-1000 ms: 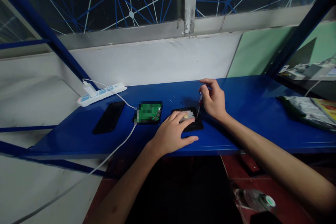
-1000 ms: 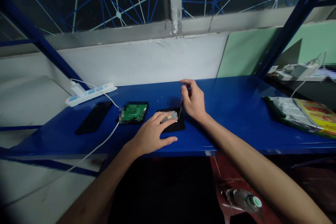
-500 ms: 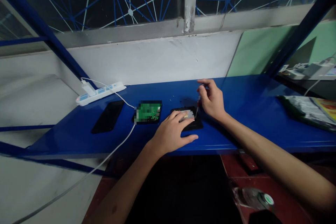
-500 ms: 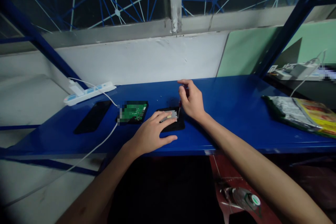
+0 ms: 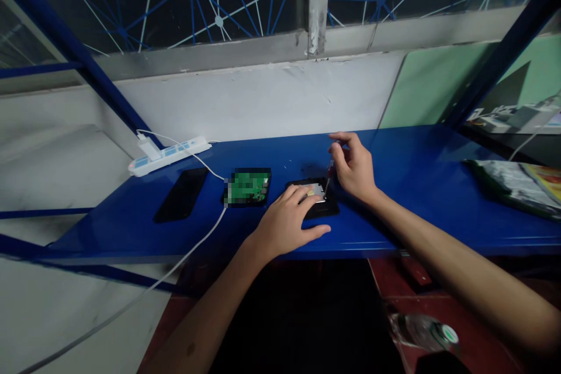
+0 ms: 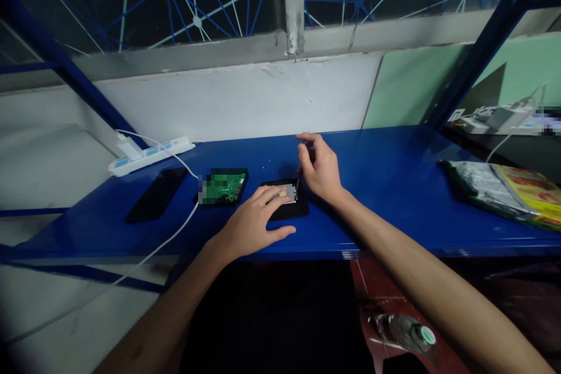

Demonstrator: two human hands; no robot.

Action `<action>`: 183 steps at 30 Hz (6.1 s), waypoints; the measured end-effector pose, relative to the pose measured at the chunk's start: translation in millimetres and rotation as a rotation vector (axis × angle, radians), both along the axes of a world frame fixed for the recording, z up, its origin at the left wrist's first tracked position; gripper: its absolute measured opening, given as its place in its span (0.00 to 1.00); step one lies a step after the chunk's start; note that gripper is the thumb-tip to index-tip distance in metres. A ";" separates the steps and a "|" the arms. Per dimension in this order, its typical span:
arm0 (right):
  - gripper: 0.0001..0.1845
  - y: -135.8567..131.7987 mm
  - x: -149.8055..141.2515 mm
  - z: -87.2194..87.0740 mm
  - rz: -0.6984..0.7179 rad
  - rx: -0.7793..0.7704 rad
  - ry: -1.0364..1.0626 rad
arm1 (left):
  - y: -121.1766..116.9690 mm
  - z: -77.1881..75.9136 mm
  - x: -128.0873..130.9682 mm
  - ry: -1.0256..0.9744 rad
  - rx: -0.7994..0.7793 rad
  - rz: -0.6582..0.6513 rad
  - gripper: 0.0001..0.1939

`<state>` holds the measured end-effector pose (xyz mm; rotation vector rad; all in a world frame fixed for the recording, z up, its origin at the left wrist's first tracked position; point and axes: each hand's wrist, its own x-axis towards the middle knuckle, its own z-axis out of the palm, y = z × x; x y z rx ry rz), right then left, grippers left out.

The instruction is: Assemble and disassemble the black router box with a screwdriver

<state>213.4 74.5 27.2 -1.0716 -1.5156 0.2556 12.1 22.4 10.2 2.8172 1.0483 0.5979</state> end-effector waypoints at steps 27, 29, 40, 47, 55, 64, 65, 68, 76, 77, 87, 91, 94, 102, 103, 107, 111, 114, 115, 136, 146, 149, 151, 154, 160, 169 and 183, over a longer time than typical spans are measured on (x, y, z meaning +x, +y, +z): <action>0.19 -6.9 0.5 4.5 0.211 0.177 -0.103 | 3.2 -9.6 2.4 0.059 -0.090 0.299 0.44; 0.19 -7.1 -0.7 4.7 0.201 0.174 -0.087 | 3.4 -9.8 2.4 0.057 -0.088 0.304 0.44; 0.18 -9.3 0.9 7.4 0.206 0.159 -0.141 | 2.9 -7.8 1.2 0.023 -0.047 0.265 0.41; 0.18 -5.9 -0.7 4.2 0.176 0.158 -0.104 | 2.5 -7.5 1.1 0.055 -0.105 0.297 0.45; 0.15 -8.4 -0.5 7.2 0.089 0.198 -0.187 | 2.9 -7.2 2.0 0.050 -0.068 0.268 0.42; 0.20 -9.7 2.6 8.2 0.206 0.155 -0.163 | 3.0 -9.5 0.2 0.015 -0.057 0.251 0.41; 0.21 -9.6 2.6 8.1 0.201 0.153 -0.163 | 2.8 -9.2 0.2 0.011 -0.054 0.247 0.40; 0.21 -9.3 1.7 7.4 0.192 0.151 -0.159 | 2.1 -8.0 0.4 0.011 -0.052 0.247 0.40; 0.20 -6.5 -0.3 5.9 0.112 0.186 -0.187 | 1.9 -6.8 1.2 0.024 -0.054 0.253 0.41; 0.20 -6.8 -0.4 6.4 0.104 0.193 -0.197 | 1.9 -6.8 1.1 0.026 -0.053 0.252 0.41; 0.20 -10.6 2.0 8.8 0.221 0.156 -0.147 | 2.2 -8.0 0.2 0.021 -0.057 0.253 0.40; 0.19 -8.9 0.7 7.3 0.159 0.147 -0.157 | 2.3 -8.0 0.1 0.015 -0.065 0.254 0.39; 0.17 -8.8 0.1 8.0 0.104 0.167 -0.178 | 2.2 -7.7 0.4 0.017 -0.065 0.258 0.39; 0.17 -10.8 1.8 10.6 0.169 0.176 -0.181 | 2.1 -8.3 0.4 0.010 -0.059 0.256 0.38; 0.18 -11.1 2.1 10.5 0.187 0.169 -0.176 | 2.3 -8.6 0.1 0.006 -0.063 0.256 0.38; 0.21 -10.9 2.2 9.2 0.182 0.158 -0.183 | 2.9 -9.8 -0.7 0.003 -0.072 0.256 0.38; 0.21 -8.5 0.8 7.4 0.104 0.160 -0.183 | 3.2 -9.9 -0.7 0.006 -0.063 0.254 0.39; 0.20 -7.9 0.4 8.0 0.054 0.190 -0.222 | 3.1 -9.3 -0.5 0.014 -0.062 0.255 0.39; 0.18 -8.2 0.5 8.6 0.045 0.202 -0.241 | 3.0 -9.1 -0.4 0.014 -0.064 0.257 0.39; 0.14 -9.6 1.8 9.8 0.096 0.175 -0.240 | 2.9 -9.8 0.3 0.025 -0.052 0.261 0.39; 0.20 -10.0 2.7 8.8 0.196 0.135 -0.176 | 3.3 -10.4 0.0 0.031 -0.068 0.266 0.40; 0.19 -8.8 1.2 7.2 0.157 0.139 -0.176 | 3.1 -9.5 -0.2 0.028 -0.066 0.262 0.40; 0.19 -7.9 0.6 6.5 0.124 0.144 -0.180 | 3.1 -8.9 0.0 0.033 -0.065 0.262 0.40; 0.18 -7.9 0.8 7.5 0.075 0.178 -0.207 | 3.0 -8.9 0.3 0.040 -0.063 0.264 0.40; 0.15 -10.8 2.1 11.1 0.127 0.193 -0.227 | 2.4 -9.7 0.2 0.036 -0.052 0.268 0.40; 0.18 -10.7 2.3 9.1 0.168 0.129 -0.165 | 2.2 -8.9 0.2 0.034 -0.065 0.269 0.40; 0.14 -12.3 3.3 12.6 0.133 0.177 -0.210 | 3.0 -10.6 -0.2 0.016 -0.058 0.262 0.39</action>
